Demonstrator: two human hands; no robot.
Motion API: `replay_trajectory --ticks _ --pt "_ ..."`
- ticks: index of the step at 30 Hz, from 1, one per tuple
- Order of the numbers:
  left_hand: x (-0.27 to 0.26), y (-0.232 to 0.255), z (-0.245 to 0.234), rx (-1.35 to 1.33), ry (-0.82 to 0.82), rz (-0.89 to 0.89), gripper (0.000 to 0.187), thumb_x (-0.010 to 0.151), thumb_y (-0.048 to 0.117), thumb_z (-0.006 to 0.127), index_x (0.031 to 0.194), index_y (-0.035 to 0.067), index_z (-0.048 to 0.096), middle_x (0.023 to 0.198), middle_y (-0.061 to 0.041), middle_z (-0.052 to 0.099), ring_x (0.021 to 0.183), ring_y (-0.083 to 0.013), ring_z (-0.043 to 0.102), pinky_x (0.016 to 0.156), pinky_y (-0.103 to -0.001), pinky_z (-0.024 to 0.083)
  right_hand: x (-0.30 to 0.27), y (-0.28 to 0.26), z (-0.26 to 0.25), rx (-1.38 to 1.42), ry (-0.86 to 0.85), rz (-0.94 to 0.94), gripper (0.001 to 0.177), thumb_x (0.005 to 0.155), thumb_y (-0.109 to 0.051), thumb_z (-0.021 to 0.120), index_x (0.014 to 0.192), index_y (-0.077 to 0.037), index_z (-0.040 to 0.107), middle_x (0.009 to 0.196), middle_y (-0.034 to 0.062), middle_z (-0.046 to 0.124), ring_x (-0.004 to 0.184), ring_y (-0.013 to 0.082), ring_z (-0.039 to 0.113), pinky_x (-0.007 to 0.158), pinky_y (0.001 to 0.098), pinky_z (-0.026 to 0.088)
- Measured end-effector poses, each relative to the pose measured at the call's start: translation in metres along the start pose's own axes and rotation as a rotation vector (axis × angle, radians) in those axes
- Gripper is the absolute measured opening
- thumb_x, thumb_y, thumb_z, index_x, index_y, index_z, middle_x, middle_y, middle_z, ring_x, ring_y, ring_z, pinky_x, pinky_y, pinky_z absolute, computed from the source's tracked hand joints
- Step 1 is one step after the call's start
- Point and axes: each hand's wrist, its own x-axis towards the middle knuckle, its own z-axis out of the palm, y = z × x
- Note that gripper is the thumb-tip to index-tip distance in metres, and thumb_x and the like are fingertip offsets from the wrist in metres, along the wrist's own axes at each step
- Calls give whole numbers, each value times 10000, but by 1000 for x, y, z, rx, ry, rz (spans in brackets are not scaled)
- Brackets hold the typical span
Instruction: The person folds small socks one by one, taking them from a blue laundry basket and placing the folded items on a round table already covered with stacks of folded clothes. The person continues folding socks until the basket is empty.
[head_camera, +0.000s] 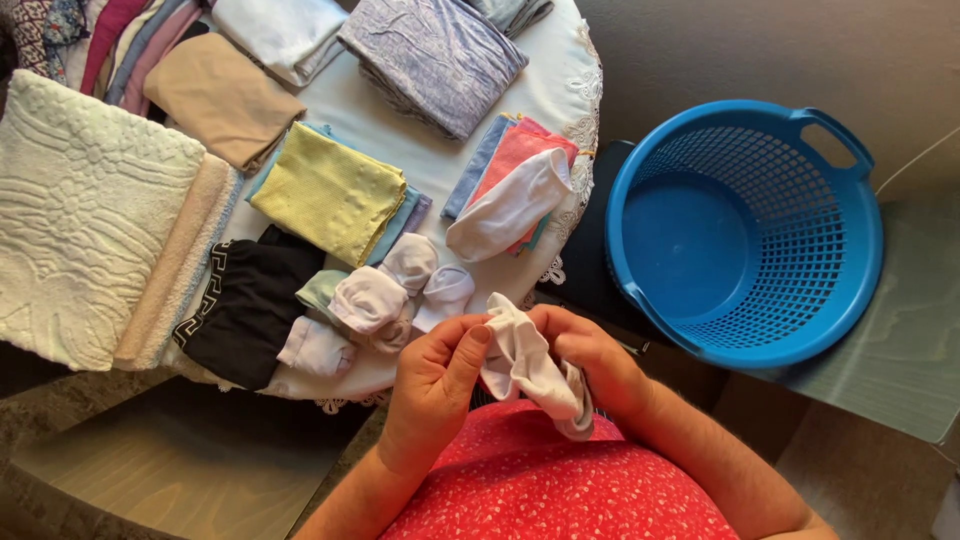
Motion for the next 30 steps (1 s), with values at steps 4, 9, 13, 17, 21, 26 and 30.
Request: replay_trajectory --ticks 4,9,13,17,21,26,30 --pt "-9 7 -6 -157 -74 -65 253 969 153 646 1161 -5 689 930 -37 727 815 -90 642 721 -239 550 5 11 8 245 -35 61 363 895 -350 557 1014 -7 566 771 171 643 581 231 595 503 342 477" --pt "-17 21 -15 -78 -158 -40 422 852 47 721 1257 40 601 1034 -40 695 884 -86 646 777 -230 582 5 19 17 255 -193 -53 600 891 -491 729 1181 -5 530 753 103 632 526 190 590 463 312 473" --pt "-23 28 -21 112 -132 28 469 753 110 790 1188 104 613 989 -10 640 794 -80 585 679 -231 534 8 19 30 61 -129 -136 333 947 -294 701 1150 -69 561 986 31 661 841 84 612 717 244 482" --pt "-28 19 -29 -13 -137 67 507 833 75 757 1298 44 557 1086 -50 637 865 -91 604 743 -227 564 17 26 36 90 -9 -78 147 831 -39 615 972 -69 645 817 10 641 700 80 548 610 249 447" --pt "-30 10 -39 -340 -161 -65 488 873 -39 651 1341 -12 516 1160 -127 657 1020 -148 650 880 -272 585 19 40 35 305 59 29 293 791 25 584 1064 4 688 803 86 688 609 136 591 513 276 454" --pt "-30 8 -48 -319 -140 -76 312 978 34 560 1289 15 566 1159 -99 687 1032 -114 631 854 -241 531 17 36 37 359 47 52 343 709 49 593 1043 26 669 829 156 687 608 210 615 497 327 475" --pt "-32 12 -52 -288 -144 -58 287 981 53 575 1264 5 574 1136 -94 685 1018 -115 630 870 -241 536 14 31 34 152 -37 -94 220 789 -72 695 997 -28 639 858 64 682 704 118 615 592 250 469"
